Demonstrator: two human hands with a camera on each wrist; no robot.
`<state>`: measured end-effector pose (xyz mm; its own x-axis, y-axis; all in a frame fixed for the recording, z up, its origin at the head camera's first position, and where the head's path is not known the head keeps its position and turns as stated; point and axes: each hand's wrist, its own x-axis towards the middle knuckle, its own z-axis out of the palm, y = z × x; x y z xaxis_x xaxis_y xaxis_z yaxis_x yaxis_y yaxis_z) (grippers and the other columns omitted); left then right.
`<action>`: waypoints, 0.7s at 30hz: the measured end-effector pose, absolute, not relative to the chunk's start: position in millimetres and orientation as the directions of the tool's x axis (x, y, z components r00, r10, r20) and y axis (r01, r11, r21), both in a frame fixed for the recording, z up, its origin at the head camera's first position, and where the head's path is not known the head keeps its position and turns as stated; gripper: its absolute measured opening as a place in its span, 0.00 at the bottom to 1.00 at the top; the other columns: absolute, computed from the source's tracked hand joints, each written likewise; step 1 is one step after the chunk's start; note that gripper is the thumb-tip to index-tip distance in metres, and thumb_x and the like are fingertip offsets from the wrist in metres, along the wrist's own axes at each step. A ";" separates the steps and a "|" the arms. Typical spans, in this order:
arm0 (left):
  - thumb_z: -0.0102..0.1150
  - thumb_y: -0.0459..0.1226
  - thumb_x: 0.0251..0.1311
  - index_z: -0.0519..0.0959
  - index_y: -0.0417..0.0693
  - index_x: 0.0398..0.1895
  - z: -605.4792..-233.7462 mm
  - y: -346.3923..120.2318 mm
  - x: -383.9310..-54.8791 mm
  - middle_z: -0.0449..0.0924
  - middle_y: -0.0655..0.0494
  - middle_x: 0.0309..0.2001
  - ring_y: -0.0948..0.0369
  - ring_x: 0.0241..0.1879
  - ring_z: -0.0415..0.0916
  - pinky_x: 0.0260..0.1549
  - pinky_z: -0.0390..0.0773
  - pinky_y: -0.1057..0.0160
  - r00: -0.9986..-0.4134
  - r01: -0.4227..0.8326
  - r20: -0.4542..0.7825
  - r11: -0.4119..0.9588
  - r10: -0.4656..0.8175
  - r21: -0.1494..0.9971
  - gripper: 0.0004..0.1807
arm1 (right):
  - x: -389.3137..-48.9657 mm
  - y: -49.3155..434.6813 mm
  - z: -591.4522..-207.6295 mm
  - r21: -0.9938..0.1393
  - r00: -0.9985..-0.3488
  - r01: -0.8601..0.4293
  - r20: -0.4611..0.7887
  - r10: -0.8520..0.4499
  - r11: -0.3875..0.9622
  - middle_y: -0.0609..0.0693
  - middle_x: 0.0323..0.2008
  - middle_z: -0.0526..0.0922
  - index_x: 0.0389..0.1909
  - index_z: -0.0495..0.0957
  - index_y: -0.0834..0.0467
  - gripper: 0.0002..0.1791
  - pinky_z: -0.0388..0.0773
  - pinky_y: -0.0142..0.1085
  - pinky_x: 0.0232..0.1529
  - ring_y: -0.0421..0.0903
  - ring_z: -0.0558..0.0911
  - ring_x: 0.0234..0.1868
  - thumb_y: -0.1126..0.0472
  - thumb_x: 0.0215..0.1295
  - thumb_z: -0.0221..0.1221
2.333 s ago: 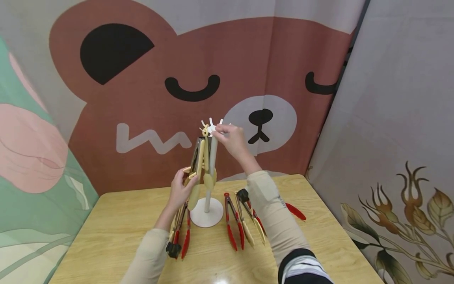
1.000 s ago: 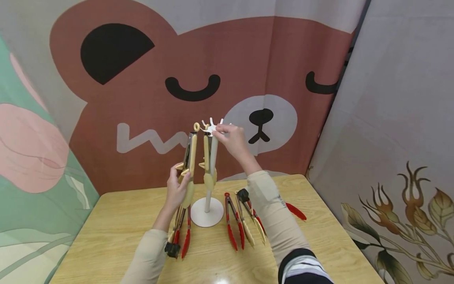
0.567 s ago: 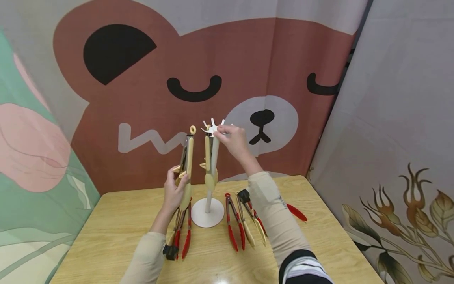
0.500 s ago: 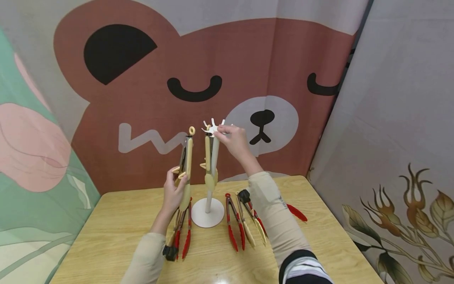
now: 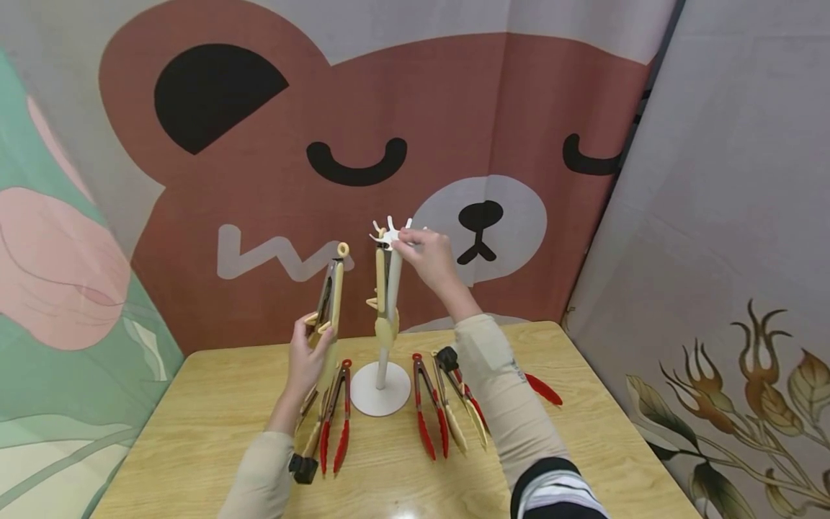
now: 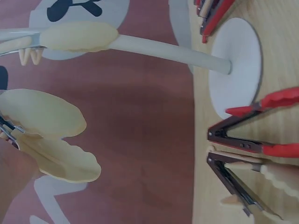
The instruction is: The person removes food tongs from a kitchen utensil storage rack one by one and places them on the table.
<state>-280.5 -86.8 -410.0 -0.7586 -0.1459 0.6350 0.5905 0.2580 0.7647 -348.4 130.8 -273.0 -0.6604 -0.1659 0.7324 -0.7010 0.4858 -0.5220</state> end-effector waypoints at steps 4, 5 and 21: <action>0.55 0.25 0.55 0.62 0.21 0.49 -416.6 -89.5 -279.8 0.67 0.29 0.41 0.40 0.44 0.66 0.46 0.65 0.43 -0.763 0.583 0.629 0.258 -0.152 0.770 0.21 | -348.3 130.9 -273.0 -0.526 -0.664 -0.699 0.730 -0.165 0.485 0.60 0.41 0.80 0.38 0.80 0.68 0.13 0.60 0.37 0.58 0.53 0.78 0.46 0.64 0.53 0.62; 0.55 0.25 0.54 0.62 0.22 0.49 -418.2 -89.8 -279.4 0.67 0.29 0.41 0.39 0.44 0.66 0.46 0.64 0.43 -0.764 0.578 0.626 0.267 -0.156 0.771 0.21 | -348.2 130.9 -273.0 -0.527 -0.664 -0.698 0.729 -0.165 0.485 0.60 0.41 0.80 0.38 0.80 0.68 0.13 0.60 0.37 0.58 0.53 0.78 0.46 0.64 0.53 0.62; 0.59 0.30 0.53 0.65 0.29 0.50 -469.7 -110.0 -302.2 0.70 0.36 0.42 0.41 0.47 0.67 0.48 0.63 0.44 -0.788 0.521 0.576 0.264 -0.218 0.812 0.22 | -346.6 131.1 -272.7 -0.527 -0.667 -0.695 0.726 -0.164 0.489 0.60 0.41 0.80 0.38 0.80 0.68 0.13 0.60 0.38 0.58 0.53 0.78 0.46 0.64 0.53 0.62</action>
